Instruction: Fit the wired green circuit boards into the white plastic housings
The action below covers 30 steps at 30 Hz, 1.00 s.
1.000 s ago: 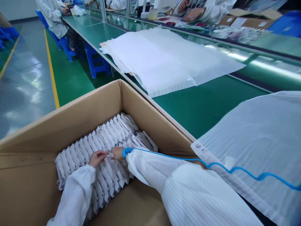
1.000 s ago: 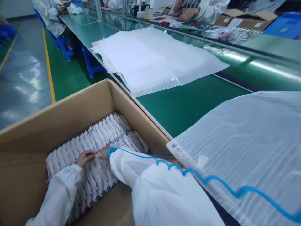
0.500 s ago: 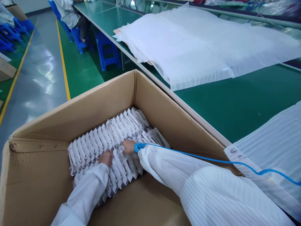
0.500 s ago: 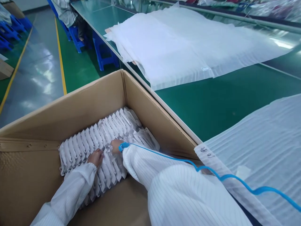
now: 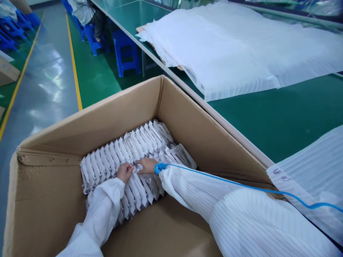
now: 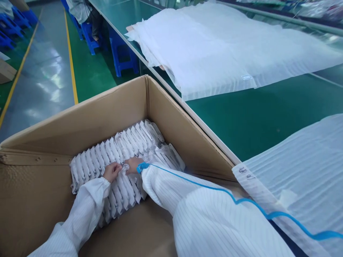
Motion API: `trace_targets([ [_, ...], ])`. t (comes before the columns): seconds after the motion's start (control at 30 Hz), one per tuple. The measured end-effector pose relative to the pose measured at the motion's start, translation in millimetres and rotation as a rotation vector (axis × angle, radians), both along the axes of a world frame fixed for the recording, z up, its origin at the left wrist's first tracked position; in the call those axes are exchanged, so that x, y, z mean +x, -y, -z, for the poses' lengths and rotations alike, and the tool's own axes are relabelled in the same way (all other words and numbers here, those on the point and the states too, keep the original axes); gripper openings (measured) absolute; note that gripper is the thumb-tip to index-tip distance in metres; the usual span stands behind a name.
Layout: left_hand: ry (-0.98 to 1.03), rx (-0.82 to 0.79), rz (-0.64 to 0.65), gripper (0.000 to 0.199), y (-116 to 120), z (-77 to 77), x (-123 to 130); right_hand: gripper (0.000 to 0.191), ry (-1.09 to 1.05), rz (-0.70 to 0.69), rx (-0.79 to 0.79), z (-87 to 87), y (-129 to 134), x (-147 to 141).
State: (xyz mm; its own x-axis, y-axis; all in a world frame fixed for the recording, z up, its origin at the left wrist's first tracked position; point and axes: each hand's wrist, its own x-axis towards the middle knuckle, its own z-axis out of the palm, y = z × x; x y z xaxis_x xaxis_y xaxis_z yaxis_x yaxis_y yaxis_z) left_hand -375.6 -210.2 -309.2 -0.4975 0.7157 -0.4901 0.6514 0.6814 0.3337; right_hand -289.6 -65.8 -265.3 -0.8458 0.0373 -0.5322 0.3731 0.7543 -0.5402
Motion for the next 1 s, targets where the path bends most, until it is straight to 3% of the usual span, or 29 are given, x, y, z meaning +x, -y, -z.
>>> trace_targets([
  [0.13,0.038,-0.033,-0.007,0.023,2,-0.1,-7,0.021,0.047,-0.015,0.003,-5.4,9,-4],
  [0.3,0.088,-0.168,-0.005,0.022,11,15.8,-2,0.017,0.109,0.006,0.06,-10.8,13,-6],
  [0.5,0.148,-0.158,-0.022,0.022,6,26.6,-1,0.019,0.117,0.026,0.068,-11.5,12,-4],
  [0.8,0.388,0.048,-0.076,0.022,2,12.4,-10,0.021,0.082,-0.027,-0.089,-10.0,9,-5],
  [1.0,0.336,0.001,-0.119,0.024,15,10.3,-25,0.017,0.115,0.049,-0.112,-2.4,11,-6],
])
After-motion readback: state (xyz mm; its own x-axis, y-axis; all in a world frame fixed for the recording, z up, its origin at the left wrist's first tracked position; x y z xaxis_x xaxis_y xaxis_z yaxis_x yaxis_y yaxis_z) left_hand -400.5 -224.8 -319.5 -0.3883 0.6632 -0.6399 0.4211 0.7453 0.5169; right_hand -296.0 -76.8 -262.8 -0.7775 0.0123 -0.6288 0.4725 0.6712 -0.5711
